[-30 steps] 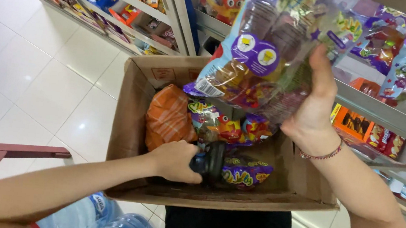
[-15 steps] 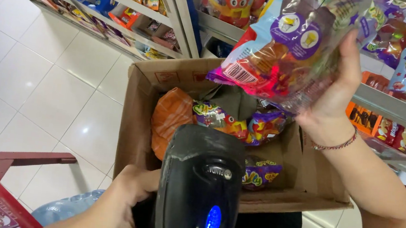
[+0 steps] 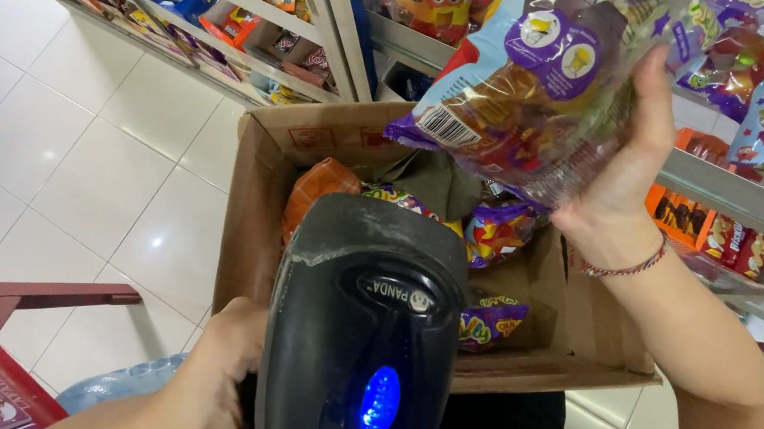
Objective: Cleaning packets of jelly snacks with cloths and scanning them with a handheld scanner before restocking.
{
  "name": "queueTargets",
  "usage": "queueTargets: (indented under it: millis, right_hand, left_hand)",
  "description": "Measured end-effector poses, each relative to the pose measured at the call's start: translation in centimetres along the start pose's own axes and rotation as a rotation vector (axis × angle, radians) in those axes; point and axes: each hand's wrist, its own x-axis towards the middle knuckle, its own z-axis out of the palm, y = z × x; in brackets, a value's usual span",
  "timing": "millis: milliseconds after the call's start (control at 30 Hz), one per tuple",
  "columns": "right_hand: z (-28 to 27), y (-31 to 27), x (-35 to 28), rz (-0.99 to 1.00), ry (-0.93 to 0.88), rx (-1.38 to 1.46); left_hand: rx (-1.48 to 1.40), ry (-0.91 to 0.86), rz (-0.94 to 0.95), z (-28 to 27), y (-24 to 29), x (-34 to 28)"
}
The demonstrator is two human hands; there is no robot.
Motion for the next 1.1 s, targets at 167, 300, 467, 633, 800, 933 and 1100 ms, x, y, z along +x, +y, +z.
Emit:
queueTargets:
  millis: [167,300,467,633,800,933,1100]
  right_hand:
    - [-0.6,0.1,0.1,-0.038,-0.015,0.016]
    - [-1.8,0.7,0.1,0.003,0.059,-0.016]
    - [0.1,-0.4,0.1,0.059,0.028,0.083]
    - [0.5,-0.6,0.1,0.002,-0.008,0.024]
    - [-1.7,3.3,-0.1,-0.259,0.045,-0.117]
    - [-0.3,3.1,-1.1,-0.292,-0.062,-0.438]
    - [0.5,5.1,-3.0,-0.163,-0.026,-0.45]
  left_hand:
    - [-0.285,-0.222,0.142,0.2,8.0,2.1]
    - [-0.421,-0.085,0.347,0.4,9.1,1.9]
    - [-0.151,-0.011,0.381,0.7,12.8,3.2]
    - [0.54,-0.129,0.327,2.6,10.5,8.6]
    - [1.164,-0.362,0.399,7.6,1.5,11.5]
    - [1.185,-0.677,0.319,8.5,1.4,12.3]
    - [0.835,0.078,0.635,6.5,8.2,14.0]
